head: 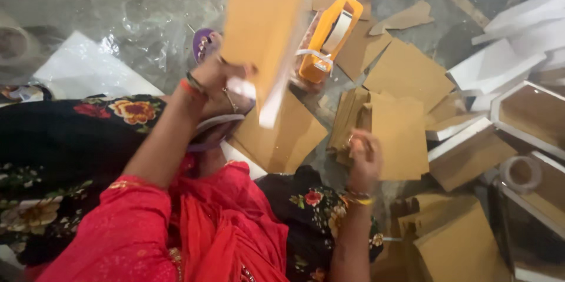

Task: The person sits on the floor surrounded by packaging materials and assembles small cardboard boxes. They insert white foam inserts into the brown cardboard shells and secure the flaps using a handheld tape dispenser.

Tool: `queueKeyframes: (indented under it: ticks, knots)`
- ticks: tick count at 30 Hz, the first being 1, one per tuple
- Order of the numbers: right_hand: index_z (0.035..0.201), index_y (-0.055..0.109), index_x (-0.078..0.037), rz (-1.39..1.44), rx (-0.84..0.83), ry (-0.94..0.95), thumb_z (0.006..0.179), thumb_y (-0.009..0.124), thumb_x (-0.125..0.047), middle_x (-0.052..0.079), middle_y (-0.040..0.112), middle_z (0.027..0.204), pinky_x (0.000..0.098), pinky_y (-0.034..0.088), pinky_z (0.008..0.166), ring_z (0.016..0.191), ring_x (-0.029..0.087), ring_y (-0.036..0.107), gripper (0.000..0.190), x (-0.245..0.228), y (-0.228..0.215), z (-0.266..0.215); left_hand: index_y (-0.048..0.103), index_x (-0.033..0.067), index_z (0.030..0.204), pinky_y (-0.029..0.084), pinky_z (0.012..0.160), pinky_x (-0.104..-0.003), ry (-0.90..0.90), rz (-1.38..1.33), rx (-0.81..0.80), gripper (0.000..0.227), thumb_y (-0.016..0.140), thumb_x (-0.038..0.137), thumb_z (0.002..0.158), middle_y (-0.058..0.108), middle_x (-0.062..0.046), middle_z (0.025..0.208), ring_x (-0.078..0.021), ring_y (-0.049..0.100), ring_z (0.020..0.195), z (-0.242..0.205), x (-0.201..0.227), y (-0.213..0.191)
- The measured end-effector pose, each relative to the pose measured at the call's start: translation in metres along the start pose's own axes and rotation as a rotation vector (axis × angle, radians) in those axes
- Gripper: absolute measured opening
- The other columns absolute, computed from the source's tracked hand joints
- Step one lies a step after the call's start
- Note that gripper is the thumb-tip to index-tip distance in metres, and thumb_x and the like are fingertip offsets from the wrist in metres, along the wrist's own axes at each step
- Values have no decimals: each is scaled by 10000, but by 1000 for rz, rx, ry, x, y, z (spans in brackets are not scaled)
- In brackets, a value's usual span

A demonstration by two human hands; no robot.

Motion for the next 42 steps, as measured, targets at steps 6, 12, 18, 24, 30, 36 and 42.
queueKeyframes:
  ticks: [6, 12, 18, 24, 30, 36, 42]
  knots:
    - [1536, 375, -127, 664, -337, 396, 1044, 462, -399, 55, 457, 1553, 364, 454, 1084, 1338, 218, 512, 569, -2, 120, -46, 503, 62, 1441, 510, 1023, -321, -285, 171, -222, 653, 787, 100, 854, 663, -38, 1259, -138, 625, 1166, -51, -54, 116]
    - [1543, 381, -112, 796, -384, 631, 1024, 495, -440, 67, 463, 1553, 366, 450, 1096, 1348, 222, 510, 624, 29, 132, -85, 385, 57, 1567, 471, 1068, -318, -353, 58, -351, 788, 766, 91, 878, 601, -48, 1391, -124, 575, 1254, -97, -64, 157]
    - [1550, 387, -96, 837, -311, 592, 1004, 527, -481, 78, 469, 1553, 369, 445, 1108, 1359, 225, 507, 682, 37, 121, -72, 435, 51, 1552, 478, 1048, -330, -477, 91, -453, 757, 766, 111, 874, 623, -61, 1378, -153, 581, 1231, -117, -81, 147]
    - [1557, 392, -81, 844, -293, 602, 984, 560, -522, 89, 475, 1553, 372, 441, 1120, 1369, 228, 505, 742, 42, 117, -76, 475, 36, 1504, 424, 1108, -313, -497, -98, -525, 703, 769, 148, 876, 633, -29, 1415, -121, 565, 1302, -136, -141, 144]
    - [1564, 398, -66, 839, -303, 615, 964, 592, -563, 100, 481, 1553, 375, 437, 1132, 1379, 231, 503, 803, 43, 114, -80, 505, 11, 1502, 476, 1021, -324, -554, -49, -552, 655, 767, 93, 908, 652, -25, 1302, -115, 592, 1153, -144, -184, 133]
    - [1571, 403, -50, 808, -284, 530, 945, 625, -603, 112, 487, 1553, 378, 433, 1144, 1390, 234, 501, 865, 26, 80, -72, 431, 114, 1526, 554, 957, -312, -526, 192, -594, 724, 700, 32, 859, 638, -8, 1285, -118, 643, 1093, -123, -118, 146]
    - [1578, 409, -35, 707, -433, 344, 925, 658, -644, 123, 494, 1553, 380, 429, 1156, 1400, 237, 498, 927, -11, 40, -36, 470, 175, 1492, 581, 833, -404, -112, 1066, -657, 732, 786, 169, 832, 650, -103, 1232, -288, 672, 1052, -78, -17, 166]
Point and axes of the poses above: each hand's wrist, its own z-axis towards the middle knuckle, its own y-axis out of the palm, x = y × z, the point moved 9 cm from there along z, towards the middle knuckle
